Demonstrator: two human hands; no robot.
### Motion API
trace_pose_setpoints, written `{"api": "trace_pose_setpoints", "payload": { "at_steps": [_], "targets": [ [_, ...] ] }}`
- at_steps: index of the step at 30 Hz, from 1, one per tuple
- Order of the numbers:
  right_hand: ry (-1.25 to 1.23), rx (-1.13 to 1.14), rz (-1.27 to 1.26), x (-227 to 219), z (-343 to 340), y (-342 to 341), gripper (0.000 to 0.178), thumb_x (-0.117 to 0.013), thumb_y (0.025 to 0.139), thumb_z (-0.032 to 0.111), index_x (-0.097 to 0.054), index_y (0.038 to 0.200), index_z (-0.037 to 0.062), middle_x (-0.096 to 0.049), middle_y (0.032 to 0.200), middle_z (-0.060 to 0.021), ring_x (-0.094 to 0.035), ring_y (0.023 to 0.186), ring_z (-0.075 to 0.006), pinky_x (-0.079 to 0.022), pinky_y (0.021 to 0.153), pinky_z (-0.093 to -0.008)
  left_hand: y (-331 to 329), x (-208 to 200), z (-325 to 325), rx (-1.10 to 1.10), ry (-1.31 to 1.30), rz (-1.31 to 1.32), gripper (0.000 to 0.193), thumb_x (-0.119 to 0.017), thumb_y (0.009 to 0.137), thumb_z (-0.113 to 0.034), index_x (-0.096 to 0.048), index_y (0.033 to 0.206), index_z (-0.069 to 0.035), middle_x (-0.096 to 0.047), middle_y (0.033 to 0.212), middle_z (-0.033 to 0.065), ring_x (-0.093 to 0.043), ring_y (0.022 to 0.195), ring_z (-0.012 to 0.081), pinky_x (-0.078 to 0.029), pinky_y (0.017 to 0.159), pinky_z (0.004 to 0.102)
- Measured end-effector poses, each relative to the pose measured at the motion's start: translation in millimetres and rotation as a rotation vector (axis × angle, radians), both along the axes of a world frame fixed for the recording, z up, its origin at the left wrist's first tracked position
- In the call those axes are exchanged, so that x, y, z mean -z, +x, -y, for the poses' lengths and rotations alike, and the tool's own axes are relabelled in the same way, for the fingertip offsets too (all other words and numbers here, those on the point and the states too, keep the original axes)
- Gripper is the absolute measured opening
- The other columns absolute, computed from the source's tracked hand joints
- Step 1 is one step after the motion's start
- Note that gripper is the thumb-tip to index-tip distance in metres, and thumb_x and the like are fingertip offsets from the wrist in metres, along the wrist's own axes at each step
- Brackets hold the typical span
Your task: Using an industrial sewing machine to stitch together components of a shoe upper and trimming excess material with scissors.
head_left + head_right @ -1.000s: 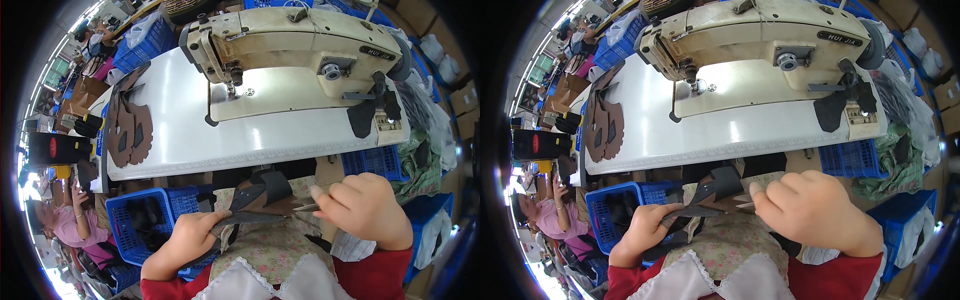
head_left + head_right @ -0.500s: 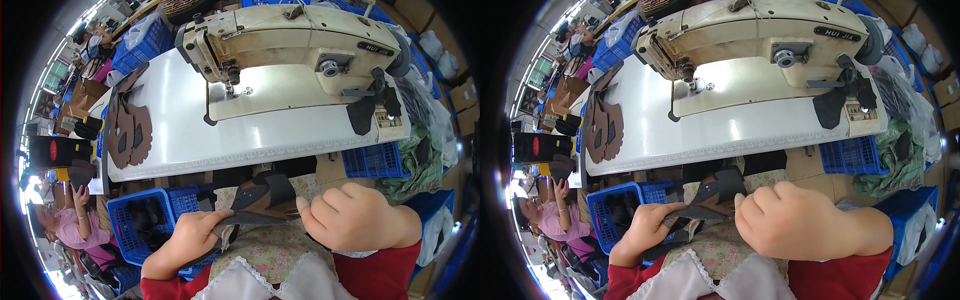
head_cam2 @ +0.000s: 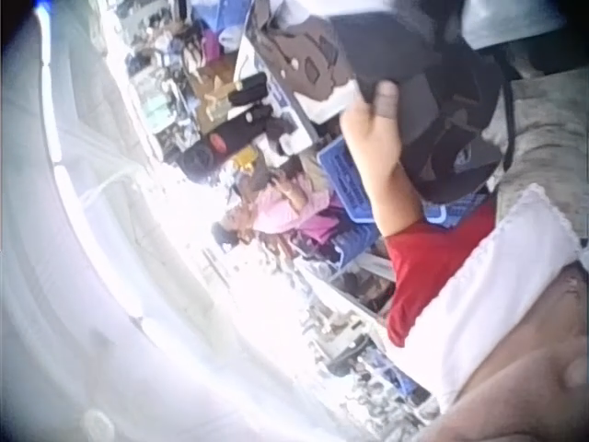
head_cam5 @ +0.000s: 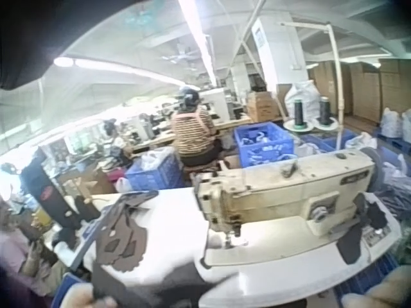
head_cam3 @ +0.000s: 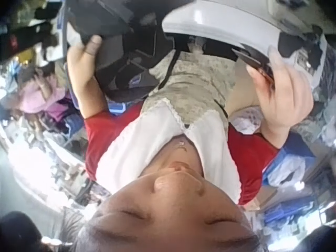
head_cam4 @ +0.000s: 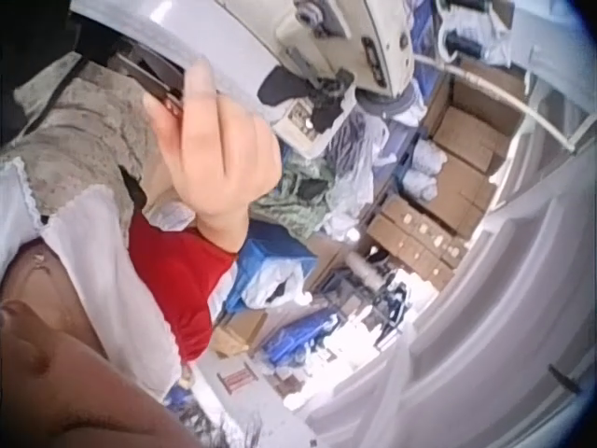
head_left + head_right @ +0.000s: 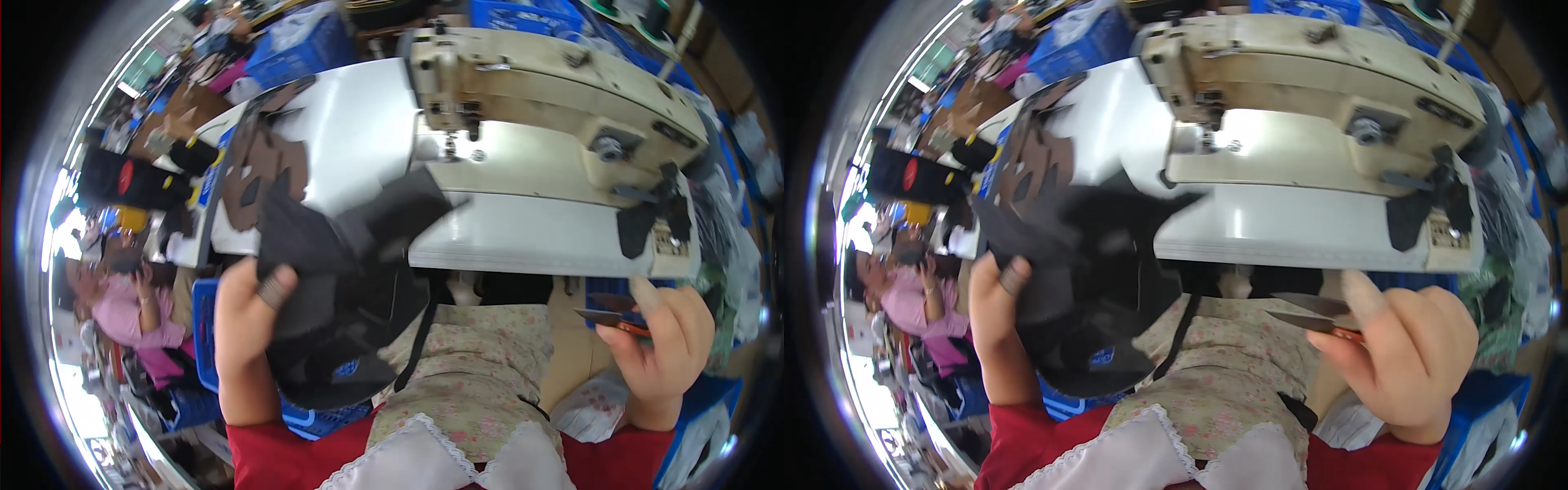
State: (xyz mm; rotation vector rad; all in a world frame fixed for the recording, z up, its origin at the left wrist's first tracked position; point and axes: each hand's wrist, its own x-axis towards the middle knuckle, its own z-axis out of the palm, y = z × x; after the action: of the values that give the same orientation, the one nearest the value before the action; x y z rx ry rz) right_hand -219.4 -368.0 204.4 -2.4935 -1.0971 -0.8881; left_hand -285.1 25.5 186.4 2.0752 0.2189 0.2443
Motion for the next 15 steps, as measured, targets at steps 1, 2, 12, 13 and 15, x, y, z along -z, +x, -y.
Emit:
{"api": "trace_pose_setpoints", "payload": {
  "at_steps": [1,2,12,13,15],
  "targets": [
    [0.024,-0.022,-0.033,4,-4,-2,0.049,-0.080,0.074,0.037,-0.070,0.106,0.0009,-0.056,0.076,-0.0052,-0.050,0.057,-0.0215,-0.038,0.051,-0.0336,0,-11,-3,-0.079,-0.068,0.072,0.028,-0.066,0.096,-0.023,-0.069,0.106,0.003,-0.068,0.094,-0.0003,-0.060,0.086,0.0097,-0.048,0.078,0.0269],
    [0.035,-0.051,-0.024,7,-5,-2,0.049,-0.080,0.074,0.037,-0.070,0.106,0.0009,-0.056,0.076,-0.0052,-0.050,0.057,-0.0215,-0.038,0.051,-0.0336,2,-20,-8,-0.128,-0.095,0.141,0.033,-0.065,0.096,-0.022,-0.065,0.117,0.003,-0.068,0.105,0.0019,-0.060,0.095,0.0102,-0.047,0.086,0.0259],
    [0.290,-0.398,-0.305,45,-87,-1,0.047,-0.082,0.074,0.034,-0.070,0.105,0.0014,-0.061,0.073,-0.0055,-0.055,0.058,-0.0225,-0.043,0.053,-0.0327,13,-54,-53,-0.099,-1.039,0.545,0.025,-0.064,0.094,-0.018,-0.065,0.110,0.002,-0.073,0.098,0.0144,-0.073,0.085,0.0258,-0.062,0.079,0.0379],
    [0.327,-0.458,-0.337,52,-99,-3,0.046,-0.083,0.072,0.031,-0.071,0.105,0.0014,-0.061,0.073,-0.0056,-0.056,0.059,-0.0222,-0.043,0.053,-0.0325,16,-52,-61,-0.110,-1.032,0.558,0.025,-0.064,0.094,-0.018,-0.065,0.110,0.002,-0.073,0.098,0.0144,-0.073,0.085,0.0258,-0.062,0.079,0.0379],
    [0.331,-0.559,-0.355,58,-118,-7,0.044,-0.085,0.069,0.024,-0.071,0.105,0.0016,-0.062,0.073,-0.0059,-0.058,0.059,-0.0210,-0.045,0.052,-0.0317,21,-48,-72,-0.089,-1.148,0.534,0.024,-0.061,0.097,-0.018,-0.064,0.110,0.002,-0.072,0.099,0.0156,-0.073,0.087,0.0277,-0.062,0.080,0.0416]
  ]
}}
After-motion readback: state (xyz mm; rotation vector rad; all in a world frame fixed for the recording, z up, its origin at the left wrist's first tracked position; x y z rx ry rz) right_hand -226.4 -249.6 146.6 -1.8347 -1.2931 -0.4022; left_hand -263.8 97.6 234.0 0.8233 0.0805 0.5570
